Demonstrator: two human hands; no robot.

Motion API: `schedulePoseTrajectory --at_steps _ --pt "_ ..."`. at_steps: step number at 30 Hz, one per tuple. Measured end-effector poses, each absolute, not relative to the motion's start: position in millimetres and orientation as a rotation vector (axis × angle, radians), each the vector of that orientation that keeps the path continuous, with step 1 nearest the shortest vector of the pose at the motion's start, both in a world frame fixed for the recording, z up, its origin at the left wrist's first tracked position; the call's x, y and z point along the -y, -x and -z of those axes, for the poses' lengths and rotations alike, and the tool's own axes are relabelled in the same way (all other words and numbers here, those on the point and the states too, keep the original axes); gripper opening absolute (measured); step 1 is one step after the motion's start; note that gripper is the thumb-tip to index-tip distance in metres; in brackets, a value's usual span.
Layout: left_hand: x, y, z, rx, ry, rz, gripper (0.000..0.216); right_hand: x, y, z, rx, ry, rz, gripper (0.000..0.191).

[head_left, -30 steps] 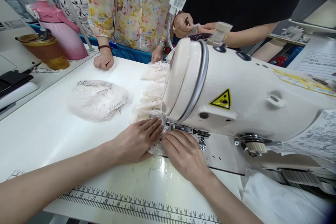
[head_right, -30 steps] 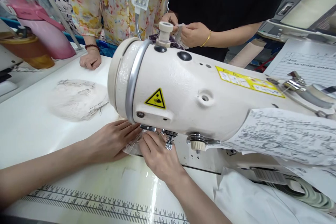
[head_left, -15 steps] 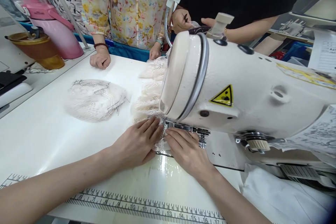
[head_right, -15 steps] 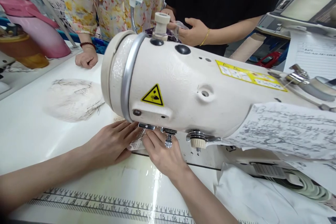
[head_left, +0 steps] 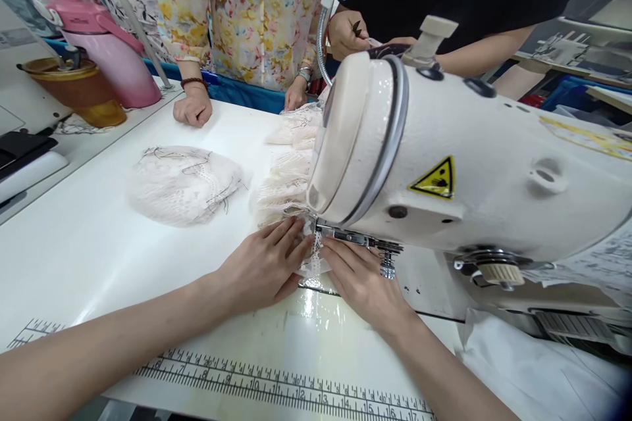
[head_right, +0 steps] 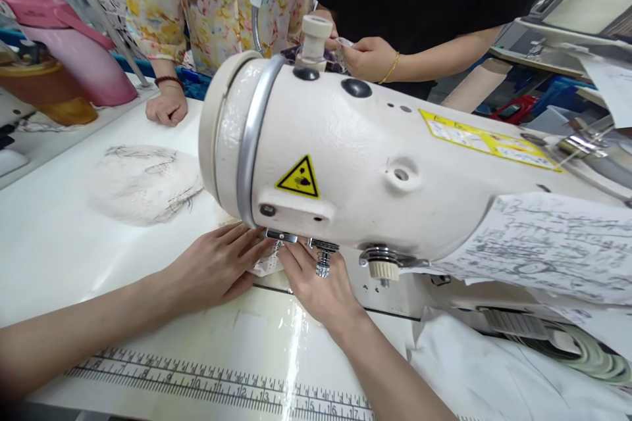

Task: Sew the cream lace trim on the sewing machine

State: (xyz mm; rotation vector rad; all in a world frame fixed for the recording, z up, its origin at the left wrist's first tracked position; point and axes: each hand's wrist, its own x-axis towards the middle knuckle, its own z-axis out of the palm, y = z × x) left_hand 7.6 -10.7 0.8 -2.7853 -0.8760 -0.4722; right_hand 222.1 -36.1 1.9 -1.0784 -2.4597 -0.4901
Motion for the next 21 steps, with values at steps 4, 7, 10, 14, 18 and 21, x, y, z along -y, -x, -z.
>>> schedulePoseTrajectory --at_steps 4,7,10,14,18,21 --pt "7.8 -8.4 0.0 0.900 2.788 0.474 0.037 34.4 -223.5 0.5 2.467 1.088 0.451 0.025" --pt "7.5 -9.2 -1.1 0.896 2.758 0.488 0.036 32.9 -224.8 1.9 2.485 1.102 0.388 0.027" --pt "8.9 -9.5 -3.8 0.806 2.704 0.558 0.029 32.3 -225.3 2.1 2.506 1.103 0.394 0.031" --pt "8.9 -8.0 -6.0 0.650 2.732 0.642 0.021 33.6 -223.5 0.9 2.507 1.092 0.446 0.034" --pt "5.2 -5.5 -5.4 0.655 2.803 0.651 0.021 35.1 -220.1 -0.8 2.505 1.083 0.477 0.030" --pt "2.4 -4.1 -5.8 0.656 2.813 0.645 0.023 35.5 -218.0 -0.5 2.503 1.066 0.485 0.028"
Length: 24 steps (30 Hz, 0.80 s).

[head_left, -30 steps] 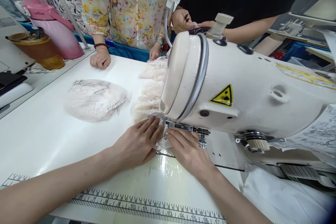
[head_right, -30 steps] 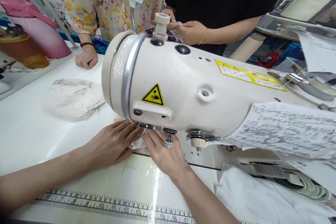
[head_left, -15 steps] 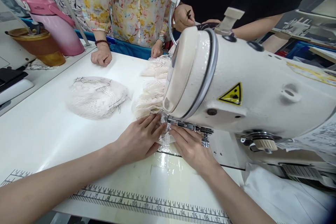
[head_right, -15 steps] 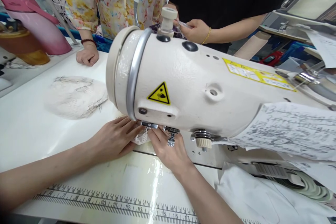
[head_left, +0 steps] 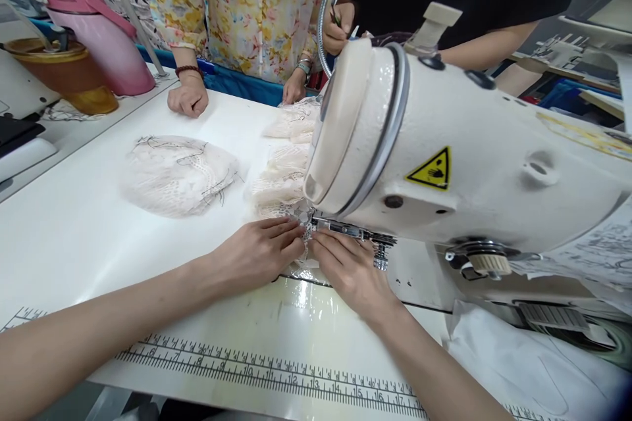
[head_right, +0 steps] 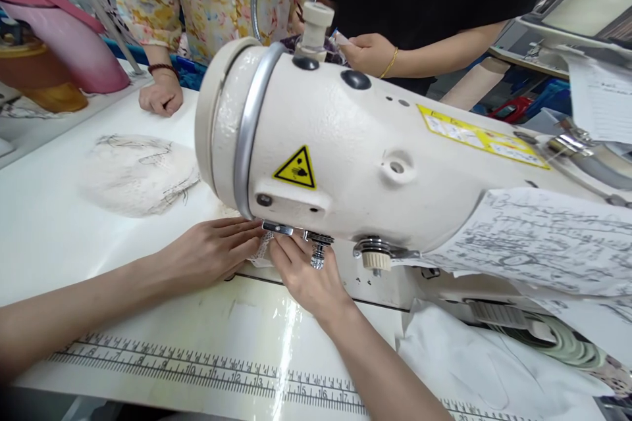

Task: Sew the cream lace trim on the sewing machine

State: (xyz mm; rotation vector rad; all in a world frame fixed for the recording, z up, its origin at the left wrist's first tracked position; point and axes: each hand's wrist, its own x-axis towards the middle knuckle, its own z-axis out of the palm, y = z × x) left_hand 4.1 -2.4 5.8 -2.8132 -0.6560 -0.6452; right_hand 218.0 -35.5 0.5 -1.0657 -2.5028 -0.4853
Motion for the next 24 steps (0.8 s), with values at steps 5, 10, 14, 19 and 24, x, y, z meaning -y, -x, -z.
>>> schedulePoseTrajectory --at_steps 5,10,14,19,24 --pt "-1 -2 -7 0.672 2.809 0.617 0.023 35 -216 2 2.489 1.042 0.466 0.025" --pt "-1 2 -10 0.705 2.786 0.642 0.018 35 -210 -1 2.462 1.012 0.366 0.019" --pt "-1 6 -17 0.606 2.795 0.745 0.014 36 -206 -5 2.437 0.961 0.159 0.013" --pt "-1 4 -22 0.445 2.698 0.785 0.024 40 -206 -9 2.427 0.878 0.030 0.009" --pt "1 5 -21 0.399 2.683 0.806 0.023 41 -208 -11 2.396 0.821 -0.012 0.004"
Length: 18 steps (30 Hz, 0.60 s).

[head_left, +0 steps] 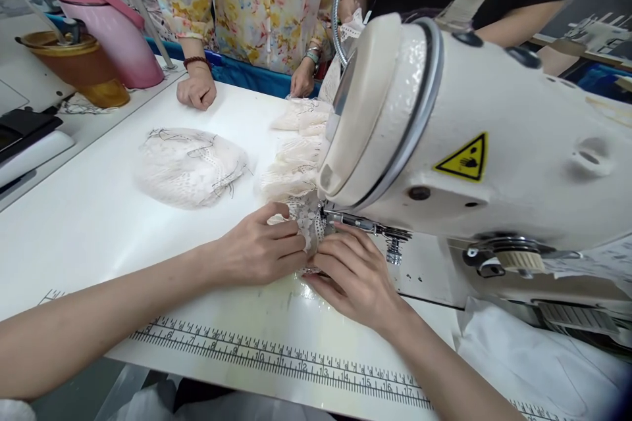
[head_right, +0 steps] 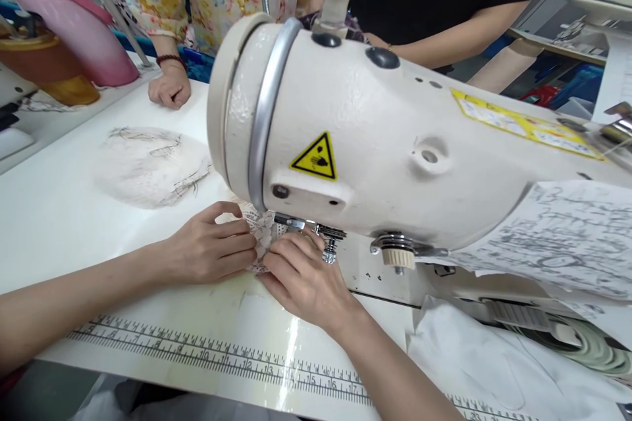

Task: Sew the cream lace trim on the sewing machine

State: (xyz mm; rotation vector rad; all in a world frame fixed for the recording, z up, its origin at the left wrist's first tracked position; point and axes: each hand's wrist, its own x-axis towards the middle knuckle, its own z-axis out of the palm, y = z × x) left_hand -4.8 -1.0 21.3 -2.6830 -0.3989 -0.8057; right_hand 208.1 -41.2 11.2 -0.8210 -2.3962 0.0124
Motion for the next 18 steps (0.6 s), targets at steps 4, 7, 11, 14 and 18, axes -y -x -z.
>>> schedulePoseTrajectory --at_steps 4,7,11,14,18 --pt "2.6 5.7 -20.8 0.372 2.677 0.775 0.024 41.4 -210.7 -12.5 2.381 0.756 -0.010 0.007" --pt "4.9 3.2 -20.8 0.340 2.695 0.788 0.022 41.7 -211.5 -12.9 2.346 0.729 0.007 0.011" --pt "8.4 -0.5 -22.2 0.298 2.720 0.824 0.025 42.1 -213.2 -11.5 2.375 0.739 -0.002 0.005" --pt "10.1 -1.0 -23.2 0.288 2.722 0.834 0.024 41.3 -214.5 -11.0 2.400 0.748 -0.004 0.005" --pt "10.9 0.9 -21.7 0.262 2.722 0.798 0.023 39.4 -214.7 -13.5 2.417 0.664 -0.021 0.012"
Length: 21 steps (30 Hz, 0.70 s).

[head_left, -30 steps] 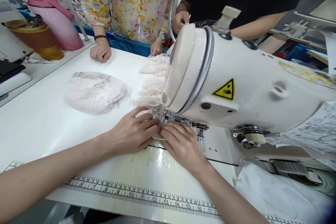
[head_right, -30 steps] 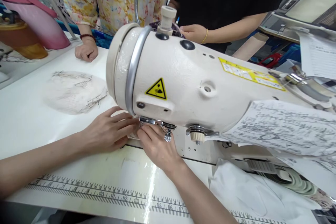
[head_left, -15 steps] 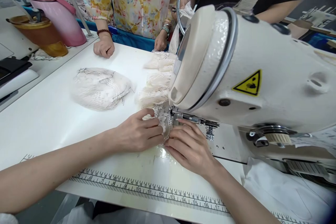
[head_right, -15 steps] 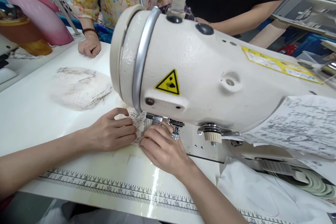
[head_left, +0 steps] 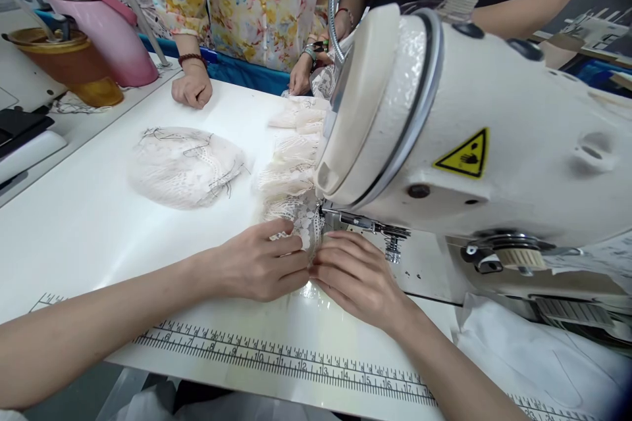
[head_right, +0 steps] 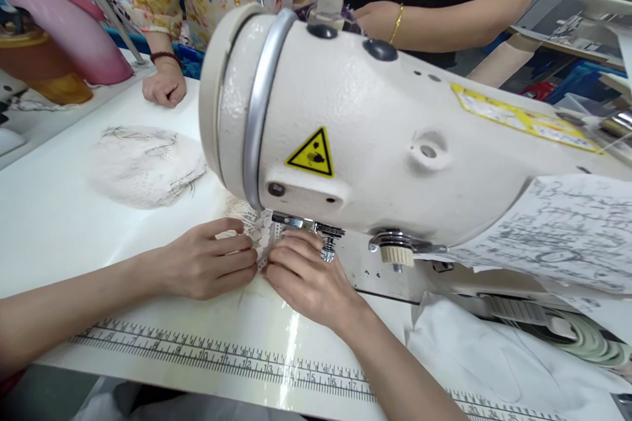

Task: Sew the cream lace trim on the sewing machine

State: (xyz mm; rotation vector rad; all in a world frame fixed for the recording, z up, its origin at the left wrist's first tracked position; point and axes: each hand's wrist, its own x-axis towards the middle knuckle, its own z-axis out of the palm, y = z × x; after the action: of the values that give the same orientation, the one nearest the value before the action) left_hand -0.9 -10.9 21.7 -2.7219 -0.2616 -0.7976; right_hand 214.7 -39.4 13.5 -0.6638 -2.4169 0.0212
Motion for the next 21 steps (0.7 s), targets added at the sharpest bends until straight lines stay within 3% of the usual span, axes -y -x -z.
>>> schedulePoseTrajectory --at_steps 5,8,11,21 --pt "9 3 -13 0.393 2.858 0.708 0.014 39 -215 -13 2.425 0.648 -0.001 0.015" --pt "7 3 -8 0.582 2.973 0.593 0.042 40 -215 -9 2.419 0.666 0.015 0.017" --pt "7 3 -4 0.679 2.985 0.522 0.054 42 -215 -6 2.413 0.699 0.028 0.018" --pt "0 8 -7 0.625 2.978 0.451 0.050 42 -212 -6 2.461 0.669 0.172 0.016"
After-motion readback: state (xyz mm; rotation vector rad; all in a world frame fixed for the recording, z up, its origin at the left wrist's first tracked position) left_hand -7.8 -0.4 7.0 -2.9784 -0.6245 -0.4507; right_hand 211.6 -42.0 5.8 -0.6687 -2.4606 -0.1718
